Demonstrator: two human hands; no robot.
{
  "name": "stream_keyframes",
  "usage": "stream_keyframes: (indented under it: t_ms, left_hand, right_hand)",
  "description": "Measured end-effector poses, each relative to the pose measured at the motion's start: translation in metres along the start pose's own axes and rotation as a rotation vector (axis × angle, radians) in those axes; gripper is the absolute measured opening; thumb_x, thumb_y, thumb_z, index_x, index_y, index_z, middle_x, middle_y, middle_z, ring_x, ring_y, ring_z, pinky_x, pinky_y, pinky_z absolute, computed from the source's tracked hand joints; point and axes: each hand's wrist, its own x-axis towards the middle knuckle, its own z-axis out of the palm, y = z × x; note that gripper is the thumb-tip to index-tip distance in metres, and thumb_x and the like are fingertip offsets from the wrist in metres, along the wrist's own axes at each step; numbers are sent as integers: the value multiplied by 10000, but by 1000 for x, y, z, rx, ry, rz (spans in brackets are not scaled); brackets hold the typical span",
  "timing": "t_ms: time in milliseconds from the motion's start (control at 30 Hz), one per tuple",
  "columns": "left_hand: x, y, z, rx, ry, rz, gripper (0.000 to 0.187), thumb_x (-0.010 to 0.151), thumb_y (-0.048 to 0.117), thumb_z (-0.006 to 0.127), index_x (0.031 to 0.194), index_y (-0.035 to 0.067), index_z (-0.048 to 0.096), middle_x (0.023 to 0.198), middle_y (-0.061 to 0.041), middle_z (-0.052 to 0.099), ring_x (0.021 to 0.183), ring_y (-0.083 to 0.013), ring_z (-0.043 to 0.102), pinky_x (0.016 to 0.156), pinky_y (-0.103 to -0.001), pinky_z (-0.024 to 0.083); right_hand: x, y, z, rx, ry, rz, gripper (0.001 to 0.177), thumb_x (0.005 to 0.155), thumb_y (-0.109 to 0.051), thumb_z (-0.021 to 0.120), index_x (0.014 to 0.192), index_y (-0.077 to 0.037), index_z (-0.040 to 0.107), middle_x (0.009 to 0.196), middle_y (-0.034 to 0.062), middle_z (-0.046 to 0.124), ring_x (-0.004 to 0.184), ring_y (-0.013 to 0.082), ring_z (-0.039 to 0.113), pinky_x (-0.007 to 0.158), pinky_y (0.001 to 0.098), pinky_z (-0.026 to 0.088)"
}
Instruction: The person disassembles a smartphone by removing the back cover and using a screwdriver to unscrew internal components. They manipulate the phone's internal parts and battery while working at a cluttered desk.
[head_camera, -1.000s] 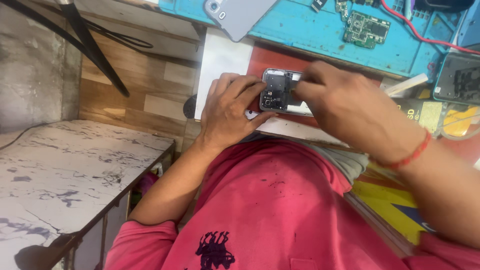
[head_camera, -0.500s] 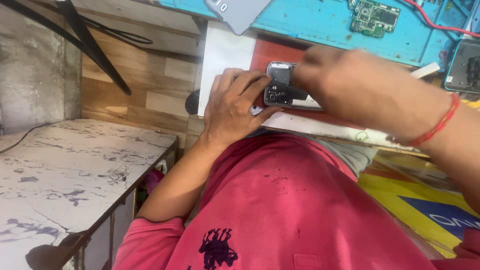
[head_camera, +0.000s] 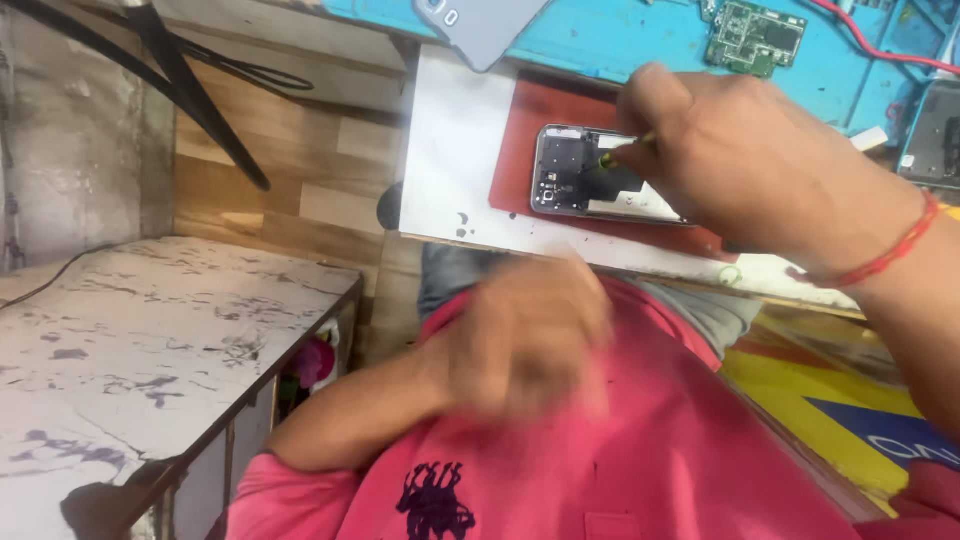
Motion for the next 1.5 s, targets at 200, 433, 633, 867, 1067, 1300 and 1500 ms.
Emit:
stream_keyframes:
  t_ms: [200, 433, 633, 867, 1067, 1300, 1500]
  left_hand:
    - [49, 28, 19, -745, -259, 135, 182, 1047, 152, 642, 989, -20, 631, 1013, -93, 662, 923, -297, 681, 856, -404, 563]
    - [40, 48, 0, -583, -205, -112, 169, 1038, 202, 690, 1046, 34, 670, 1051, -57, 689, 953, -243, 694, 882, -358, 563]
    - [26, 1, -29, 229, 37, -572, 178, 1031, 244, 732, 1095, 80, 704, 1084, -26, 711, 978, -197, 706, 905, -318, 563]
    - [18, -52, -31, 821, -194, -475, 640, 680, 346, 882, 1200, 22, 696, 1327, -154, 586, 1187, -375, 518, 978, -489, 434]
    - [3, -73, -35, 796, -249, -480, 649, 746, 389, 911, 1267, 78, 681, 1418, -95, 565, 1285, -335, 494, 1044, -497, 404]
    - [-4, -72, -39, 778, -243, -416, 614, 815, 409, 903, 1289, 80, 690, 1430, -80, 564, 1311, -332, 489, 1070, -485, 412]
    - [11, -67, -34, 849, -239, -441, 499, 822, 382, 859, 1191, 71, 733, 1367, -69, 609, 1229, -305, 532, 979, -463, 430]
  right_hand:
    - [-5, -1, 4, 29, 109, -79, 358, 992, -283, 710, 1102, 11, 537, 889, 209, 678, 807, 451, 654, 671, 535, 514]
    - [-4, -12, 4, -143, -37, 83, 315, 1005, -355, 637, 1122, -69, 577, 879, 173, 690, 832, 387, 687, 723, 484, 537]
    - [-12, 3, 13, 112, 120, -107, 353, 940, -262, 701, 1144, -1, 578, 975, 210, 673, 845, 444, 661, 689, 506, 535]
    - [0, -9, 0, 90, 135, -161, 252, 965, -225, 661, 1066, -20, 555, 950, 207, 663, 787, 427, 666, 656, 501, 540]
    - [-4, 2, 4, 48, 145, -170, 260, 969, -207, 694, 1057, -13, 544, 921, 192, 652, 823, 412, 658, 703, 481, 537]
    - [-11, -1, 6, 64, 159, -215, 255, 938, -161, 706, 1082, 12, 584, 943, 204, 666, 820, 414, 661, 699, 485, 531]
    - [-11, -2, 9, 166, 204, -209, 261, 912, -195, 732, 1035, -14, 589, 912, 183, 662, 807, 416, 652, 675, 494, 518]
